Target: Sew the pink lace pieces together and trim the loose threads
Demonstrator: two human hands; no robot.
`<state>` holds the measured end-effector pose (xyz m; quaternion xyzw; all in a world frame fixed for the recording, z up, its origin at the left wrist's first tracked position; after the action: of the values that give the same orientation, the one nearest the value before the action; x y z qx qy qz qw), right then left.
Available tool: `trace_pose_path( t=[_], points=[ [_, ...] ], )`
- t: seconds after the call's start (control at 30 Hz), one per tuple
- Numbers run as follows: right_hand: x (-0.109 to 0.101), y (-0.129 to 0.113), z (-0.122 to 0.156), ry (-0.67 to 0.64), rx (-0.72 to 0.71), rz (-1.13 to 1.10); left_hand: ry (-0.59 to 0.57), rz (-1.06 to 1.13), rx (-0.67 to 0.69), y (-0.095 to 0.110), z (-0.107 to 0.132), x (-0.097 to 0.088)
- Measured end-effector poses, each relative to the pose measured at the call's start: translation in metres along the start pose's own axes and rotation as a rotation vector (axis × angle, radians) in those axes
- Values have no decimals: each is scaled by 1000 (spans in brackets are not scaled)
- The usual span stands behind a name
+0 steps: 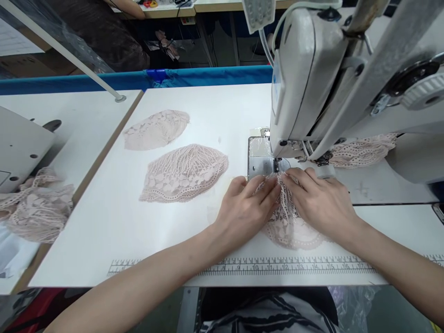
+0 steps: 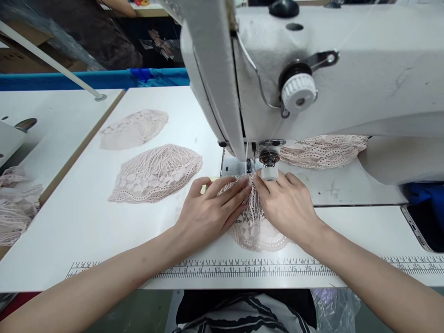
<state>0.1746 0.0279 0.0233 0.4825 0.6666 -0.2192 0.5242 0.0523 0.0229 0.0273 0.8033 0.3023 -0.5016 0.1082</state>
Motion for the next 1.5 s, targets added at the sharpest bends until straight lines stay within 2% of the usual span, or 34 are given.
trace_pose_path(
  t=[0.63,1.27,1.5],
  points=[
    [5,6,-3,-27,19,95,-80,-17,-66,-5,-5,7],
    [7,9,-3,10,18,52,-97,2,-86,-7,-7,8],
    [13,14,-6,-23,33,37,-107,30,-104,-11,-7,14]
  ],
)
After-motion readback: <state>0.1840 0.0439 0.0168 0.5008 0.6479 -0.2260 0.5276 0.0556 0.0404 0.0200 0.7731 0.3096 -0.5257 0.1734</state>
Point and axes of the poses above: each hand's wrist, its own z-axis away from the middle knuckle, its own x-axis out of the palm, y = z × x, the point moved 6 cm from there along -z, towards the middle knuckle, and after that the axes turned 5 degrees about x, right-handed, at the moved point
